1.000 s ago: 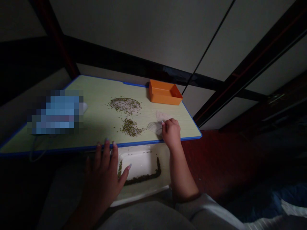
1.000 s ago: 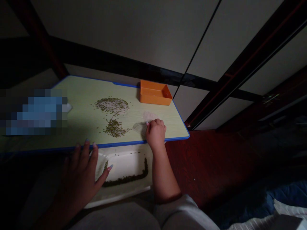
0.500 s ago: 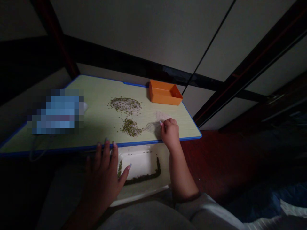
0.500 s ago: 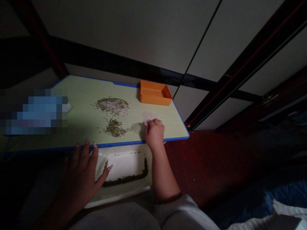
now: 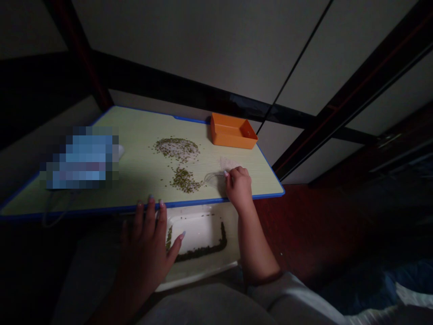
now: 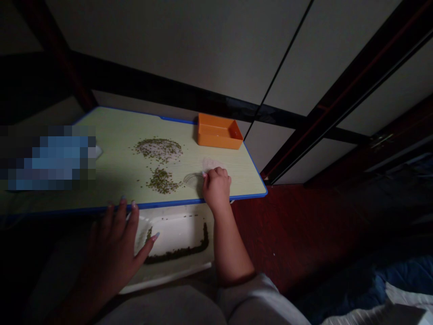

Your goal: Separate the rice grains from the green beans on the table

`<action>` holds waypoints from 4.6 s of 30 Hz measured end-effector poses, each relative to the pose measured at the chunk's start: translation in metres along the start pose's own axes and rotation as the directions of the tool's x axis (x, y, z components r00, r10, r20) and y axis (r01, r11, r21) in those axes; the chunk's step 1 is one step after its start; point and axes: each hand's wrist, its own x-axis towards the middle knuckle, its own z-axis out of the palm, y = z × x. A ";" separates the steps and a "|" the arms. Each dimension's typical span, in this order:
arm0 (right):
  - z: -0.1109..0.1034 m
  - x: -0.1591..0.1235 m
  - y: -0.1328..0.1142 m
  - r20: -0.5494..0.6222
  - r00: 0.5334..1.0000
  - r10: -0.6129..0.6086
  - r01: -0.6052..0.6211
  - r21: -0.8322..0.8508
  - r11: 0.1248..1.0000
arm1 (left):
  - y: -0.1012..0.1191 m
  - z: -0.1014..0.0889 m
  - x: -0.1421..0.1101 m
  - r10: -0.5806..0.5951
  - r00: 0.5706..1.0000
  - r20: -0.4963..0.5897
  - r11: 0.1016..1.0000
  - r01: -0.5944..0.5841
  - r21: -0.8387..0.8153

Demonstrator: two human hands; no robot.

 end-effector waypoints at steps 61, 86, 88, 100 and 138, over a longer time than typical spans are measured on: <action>0.007 0.016 0.001 -0.162 0.980 0.114 -0.108 0.045 0.993 | -0.011 0.016 0.001 0.141 0.974 -0.177 0.983 -0.159 -0.092; 0.007 0.008 -0.001 0.019 0.993 -0.116 0.111 0.186 0.976 | -0.013 0.014 0.001 0.149 0.976 -0.159 0.986 -0.160 -0.056; 0.005 0.006 0.001 0.001 0.994 -0.112 0.109 0.214 0.971 | -0.013 0.014 0.002 0.153 0.976 -0.157 0.985 -0.163 -0.051; -0.007 0.002 0.015 0.018 0.994 -0.106 0.104 0.079 0.991 | -0.013 0.016 0.002 0.157 0.972 -0.174 0.984 -0.168 -0.050; -0.001 0.003 0.017 -0.066 0.988 -0.141 0.148 0.127 0.981 | -0.012 0.012 0.002 0.161 0.972 -0.169 0.985 -0.169 -0.037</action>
